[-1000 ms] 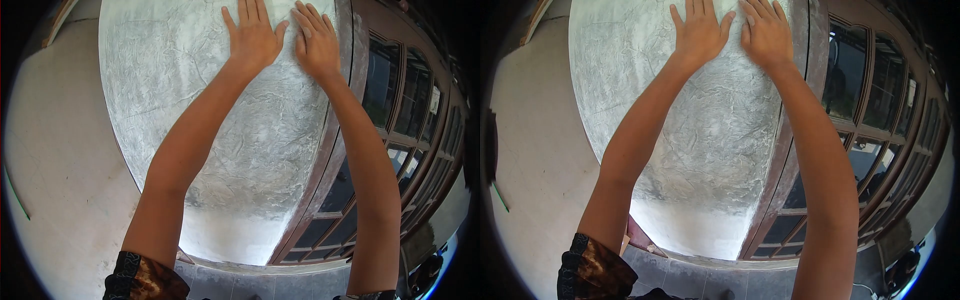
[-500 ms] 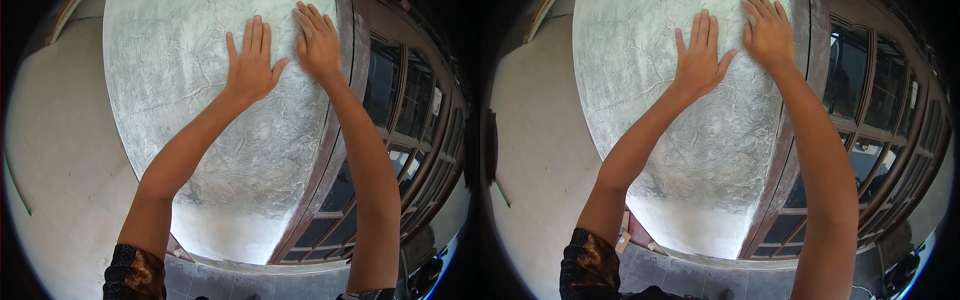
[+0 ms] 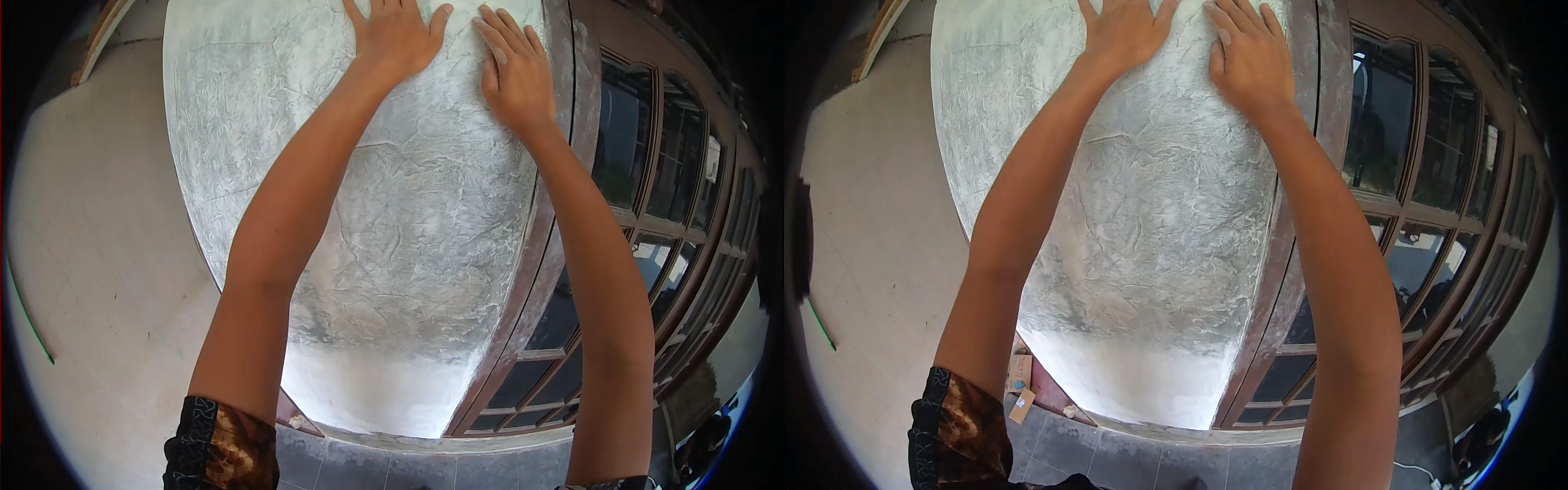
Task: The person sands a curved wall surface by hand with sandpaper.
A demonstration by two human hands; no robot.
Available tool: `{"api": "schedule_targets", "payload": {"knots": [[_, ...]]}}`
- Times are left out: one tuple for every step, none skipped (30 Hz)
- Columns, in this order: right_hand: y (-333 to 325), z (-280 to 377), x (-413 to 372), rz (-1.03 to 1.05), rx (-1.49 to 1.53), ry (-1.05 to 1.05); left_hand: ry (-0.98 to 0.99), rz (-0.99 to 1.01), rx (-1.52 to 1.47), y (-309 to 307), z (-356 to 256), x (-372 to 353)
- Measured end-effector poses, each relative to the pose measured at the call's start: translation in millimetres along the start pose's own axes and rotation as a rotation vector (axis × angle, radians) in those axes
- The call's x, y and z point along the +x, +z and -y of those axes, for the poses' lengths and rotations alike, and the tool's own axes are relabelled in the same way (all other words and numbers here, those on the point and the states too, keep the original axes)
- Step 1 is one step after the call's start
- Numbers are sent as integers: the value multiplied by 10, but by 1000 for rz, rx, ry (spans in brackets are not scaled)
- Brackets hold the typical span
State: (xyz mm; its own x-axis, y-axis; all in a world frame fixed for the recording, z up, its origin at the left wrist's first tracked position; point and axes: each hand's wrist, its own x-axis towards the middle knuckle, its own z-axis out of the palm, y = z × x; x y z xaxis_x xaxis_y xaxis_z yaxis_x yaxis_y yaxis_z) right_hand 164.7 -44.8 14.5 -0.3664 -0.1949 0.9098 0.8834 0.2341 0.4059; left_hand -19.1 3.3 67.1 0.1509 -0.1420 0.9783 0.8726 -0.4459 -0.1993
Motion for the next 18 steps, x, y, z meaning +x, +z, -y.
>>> {"api": "schedule_targets", "payload": {"knots": [[3,-12,2,2,-6,-1,-69,28,76,23,22,180],[11,-17,6,-4,-25,-11,-70,27,71,67,20,126],[16,-16,1,-7,-39,-21,-44,42,81,59,-11,-37],[19,-17,-2,2,-31,-26,-26,62,93,7,-58,-263],[24,-19,11,-3,-36,-20,-13,147,82,-128,-179,-573],[31,-6,1,-7,-39,-12,75,19,-88,-101,-206,-887],[33,-10,-10,-10,-35,-12,177,-116,-259,-110,-231,-1023],[34,-27,-2,-19,-41,-24,192,-122,-256,-62,-166,-892],[40,-28,1,-23,-45,-34,144,-11,-90,-91,-107,-631],[34,-9,2,-24,-45,-30,88,104,75,-96,-44,-401],[11,15,2,-6,-48,-14,89,109,74,-46,20,-159],[-7,26,5,13,-53,0,32,68,34,34,79,107],[-8,24,-1,18,-52,-2,-30,26,-6,51,88,219],[-13,18,1,23,-47,-4,-36,27,-6,87,85,132],[-18,9,3,28,-42,-6,11,21,30,90,46,-54],[-11,-1,2,32,-38,-10,58,16,68,62,-10,-275],[5,-11,-3,13,-28,-21,103,116,66,-46,-89,-562],[5,-1,-16,-7,-20,-25,129,149,76,-128,-105,-740]]}}
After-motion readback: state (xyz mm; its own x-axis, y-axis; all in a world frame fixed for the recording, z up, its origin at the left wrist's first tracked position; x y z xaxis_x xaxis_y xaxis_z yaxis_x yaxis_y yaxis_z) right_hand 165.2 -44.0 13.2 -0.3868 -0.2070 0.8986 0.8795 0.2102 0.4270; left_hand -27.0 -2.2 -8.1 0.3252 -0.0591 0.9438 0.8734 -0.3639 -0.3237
